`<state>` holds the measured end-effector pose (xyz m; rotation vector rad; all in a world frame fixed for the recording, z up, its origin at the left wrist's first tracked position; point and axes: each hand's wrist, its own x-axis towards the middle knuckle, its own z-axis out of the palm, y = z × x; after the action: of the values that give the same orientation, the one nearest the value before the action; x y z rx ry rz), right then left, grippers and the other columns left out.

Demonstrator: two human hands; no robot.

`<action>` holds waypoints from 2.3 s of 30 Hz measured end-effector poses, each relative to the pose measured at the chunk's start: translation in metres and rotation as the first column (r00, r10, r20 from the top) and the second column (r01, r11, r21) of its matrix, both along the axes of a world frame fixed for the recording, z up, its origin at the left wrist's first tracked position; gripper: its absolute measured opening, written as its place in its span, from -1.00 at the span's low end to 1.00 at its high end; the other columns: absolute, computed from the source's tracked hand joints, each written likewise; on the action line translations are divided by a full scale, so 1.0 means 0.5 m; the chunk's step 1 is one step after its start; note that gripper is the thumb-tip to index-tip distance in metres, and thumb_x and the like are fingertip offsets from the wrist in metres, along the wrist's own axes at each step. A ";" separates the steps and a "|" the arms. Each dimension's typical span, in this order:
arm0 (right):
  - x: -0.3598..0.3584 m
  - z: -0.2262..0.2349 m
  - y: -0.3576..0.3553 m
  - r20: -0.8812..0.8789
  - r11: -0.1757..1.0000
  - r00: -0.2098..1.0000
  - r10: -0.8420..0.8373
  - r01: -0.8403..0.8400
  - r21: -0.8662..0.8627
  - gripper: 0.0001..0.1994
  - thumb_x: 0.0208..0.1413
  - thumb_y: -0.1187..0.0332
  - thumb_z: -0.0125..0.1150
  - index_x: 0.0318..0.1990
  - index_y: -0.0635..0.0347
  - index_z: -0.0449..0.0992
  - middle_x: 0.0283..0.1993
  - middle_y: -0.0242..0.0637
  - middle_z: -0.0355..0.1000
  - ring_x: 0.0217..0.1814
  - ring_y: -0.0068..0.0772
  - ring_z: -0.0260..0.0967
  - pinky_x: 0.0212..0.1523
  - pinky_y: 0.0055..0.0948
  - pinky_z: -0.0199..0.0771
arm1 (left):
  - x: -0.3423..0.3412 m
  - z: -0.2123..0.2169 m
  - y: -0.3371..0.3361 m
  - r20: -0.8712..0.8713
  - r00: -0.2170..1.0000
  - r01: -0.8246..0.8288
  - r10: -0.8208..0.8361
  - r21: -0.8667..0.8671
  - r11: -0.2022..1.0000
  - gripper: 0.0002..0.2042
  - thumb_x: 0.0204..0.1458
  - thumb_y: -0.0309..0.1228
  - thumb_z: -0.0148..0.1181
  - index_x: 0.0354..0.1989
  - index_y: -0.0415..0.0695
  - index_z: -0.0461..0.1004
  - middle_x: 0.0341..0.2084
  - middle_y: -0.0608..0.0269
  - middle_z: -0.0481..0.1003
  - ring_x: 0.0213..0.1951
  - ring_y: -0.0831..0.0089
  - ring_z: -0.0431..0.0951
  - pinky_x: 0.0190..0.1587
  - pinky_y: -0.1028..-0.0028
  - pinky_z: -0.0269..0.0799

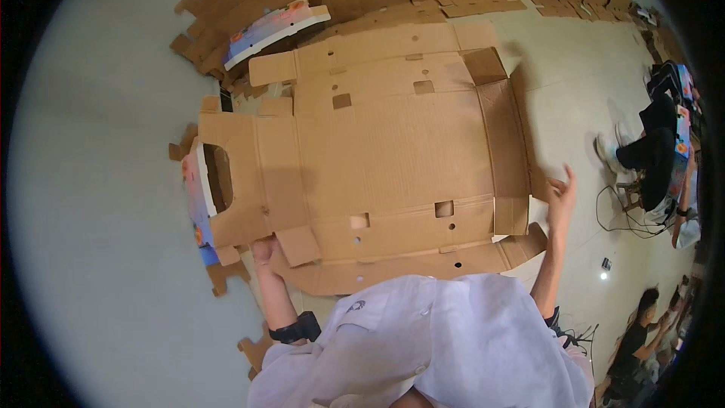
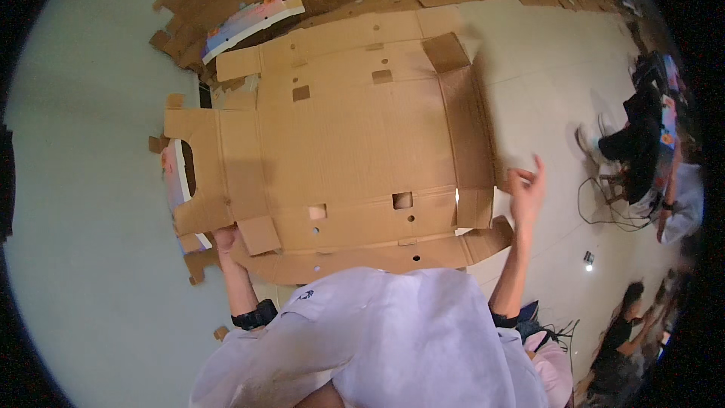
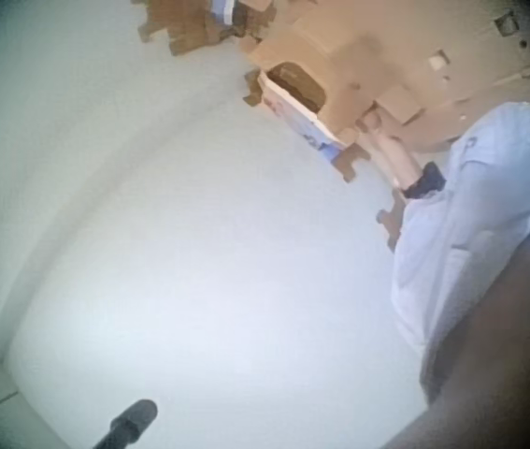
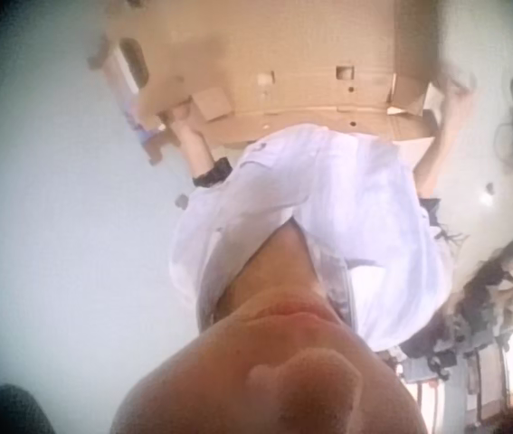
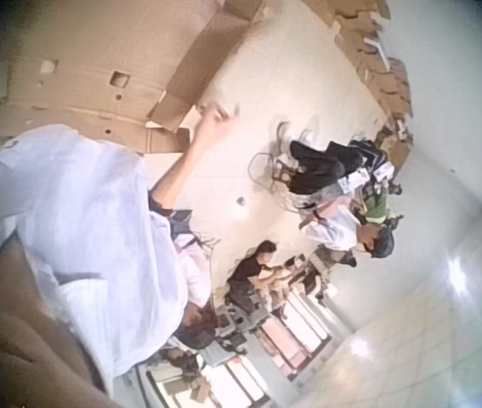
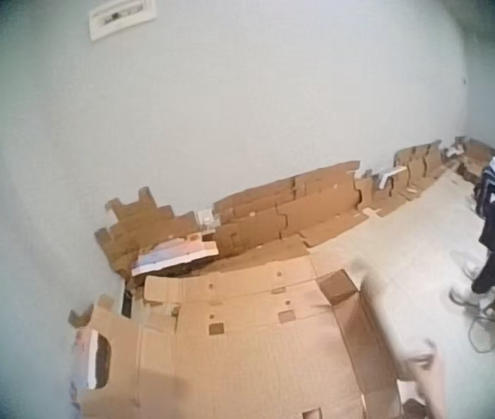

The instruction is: The person assembles flat cardboard pieces into boxes by folding and inserting flaps. The person repeatedly picks up flat pieces, folds them into shape, and secures the flaps to form a box.

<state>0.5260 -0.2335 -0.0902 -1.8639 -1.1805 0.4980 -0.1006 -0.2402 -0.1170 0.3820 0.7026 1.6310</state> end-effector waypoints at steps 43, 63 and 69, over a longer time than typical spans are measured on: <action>-0.158 0.123 0.253 -0.897 0.913 0.440 -0.033 0.379 0.153 -0.50 -0.12 0.64 0.09 0.05 0.37 0.14 -0.03 -0.09 0.28 -0.03 -0.19 0.34 -0.08 -0.28 0.46 | 0.777 0.132 0.435 -0.309 0.790 0.556 -0.530 -0.004 0.831 -0.41 -0.06 -0.33 0.17 0.17 -0.12 0.11 0.05 0.15 0.26 -0.03 0.33 0.41 0.04 0.32 0.33; 0.489 0.284 0.576 0.140 0.789 0.901 -0.411 0.275 0.549 -0.43 -0.15 0.27 0.27 0.05 0.29 0.28 -0.01 0.09 0.34 0.02 -0.17 0.33 -0.04 -0.24 0.33 | -0.010 -0.072 -0.091 -0.895 0.372 -0.468 -0.246 -0.410 0.783 -0.45 0.03 -0.44 0.10 0.24 -0.01 0.13 -0.17 0.16 0.44 -0.25 0.44 0.49 -0.25 0.54 0.39; 0.534 0.254 0.612 0.685 0.860 0.550 -0.478 0.452 0.237 -0.23 -0.09 0.10 0.20 0.24 0.24 0.03 0.11 0.25 0.20 0.16 0.11 0.20 0.09 -0.17 0.26 | 0.025 -0.115 -0.272 -0.690 0.616 -0.450 -0.379 -0.703 0.550 -0.47 0.00 -0.44 0.08 0.20 -0.02 0.17 -0.36 0.24 0.47 -0.47 0.51 0.49 -0.50 0.59 0.36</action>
<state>0.7929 0.0728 0.0368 -2.3164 -1.0600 -0.6488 -0.0881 -0.3763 -0.1746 0.3495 2.1294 0.8558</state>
